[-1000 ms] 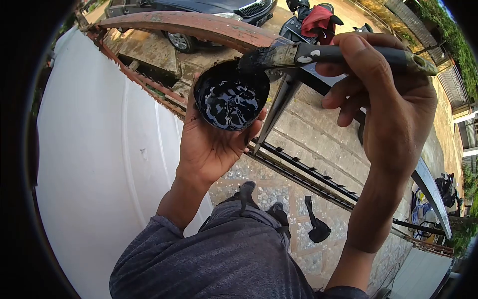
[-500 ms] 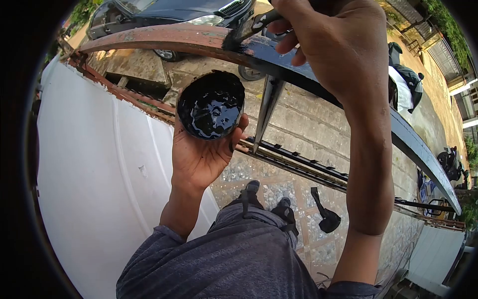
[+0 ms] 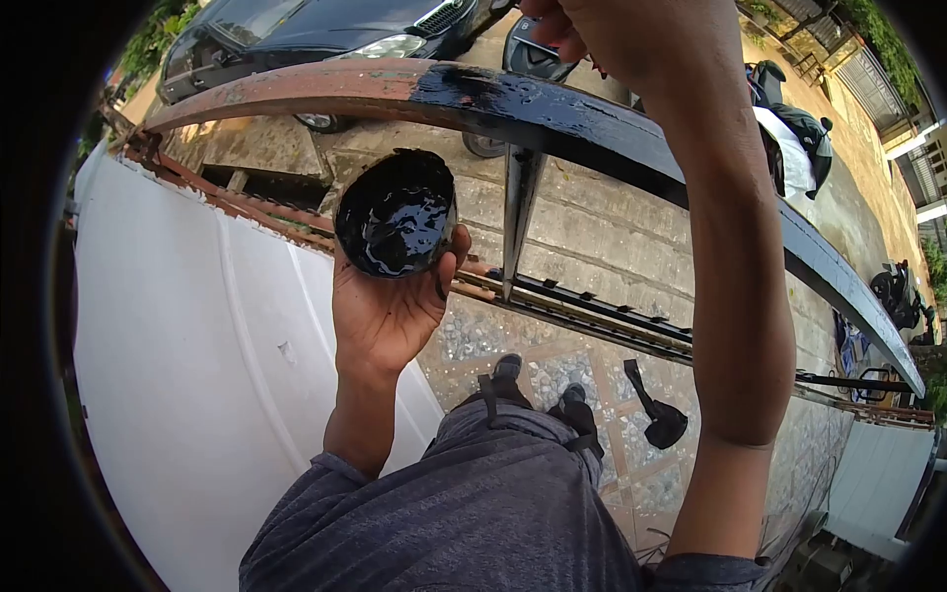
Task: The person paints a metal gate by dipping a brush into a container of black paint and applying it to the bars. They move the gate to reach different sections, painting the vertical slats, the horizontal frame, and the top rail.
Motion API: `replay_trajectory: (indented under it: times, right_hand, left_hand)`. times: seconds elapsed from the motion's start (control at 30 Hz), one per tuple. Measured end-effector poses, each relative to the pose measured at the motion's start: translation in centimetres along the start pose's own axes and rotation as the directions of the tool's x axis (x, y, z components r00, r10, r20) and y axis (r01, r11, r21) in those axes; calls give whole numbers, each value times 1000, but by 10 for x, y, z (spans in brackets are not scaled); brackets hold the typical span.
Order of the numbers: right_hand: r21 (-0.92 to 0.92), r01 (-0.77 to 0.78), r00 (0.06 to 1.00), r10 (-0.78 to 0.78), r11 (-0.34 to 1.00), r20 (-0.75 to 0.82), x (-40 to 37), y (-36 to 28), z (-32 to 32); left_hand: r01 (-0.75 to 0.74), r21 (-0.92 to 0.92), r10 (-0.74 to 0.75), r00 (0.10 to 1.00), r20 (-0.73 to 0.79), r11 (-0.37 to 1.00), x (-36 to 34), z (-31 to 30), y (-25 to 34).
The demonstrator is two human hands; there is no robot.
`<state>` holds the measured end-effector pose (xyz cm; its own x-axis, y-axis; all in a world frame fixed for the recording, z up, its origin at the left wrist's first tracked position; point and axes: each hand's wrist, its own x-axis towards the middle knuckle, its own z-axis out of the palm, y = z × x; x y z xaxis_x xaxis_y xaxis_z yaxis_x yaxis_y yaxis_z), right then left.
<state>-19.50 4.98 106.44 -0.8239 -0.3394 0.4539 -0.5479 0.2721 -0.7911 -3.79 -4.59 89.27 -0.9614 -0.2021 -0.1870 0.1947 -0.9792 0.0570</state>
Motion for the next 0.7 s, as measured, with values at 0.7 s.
replay_trajectory:
  times: [0.7]
  right_hand:
    - [38,319,930,-320,947,183,-4,10,-32]
  left_hand:
    - [23,-5,-23,999,-28,1000,-3,-10,-11]
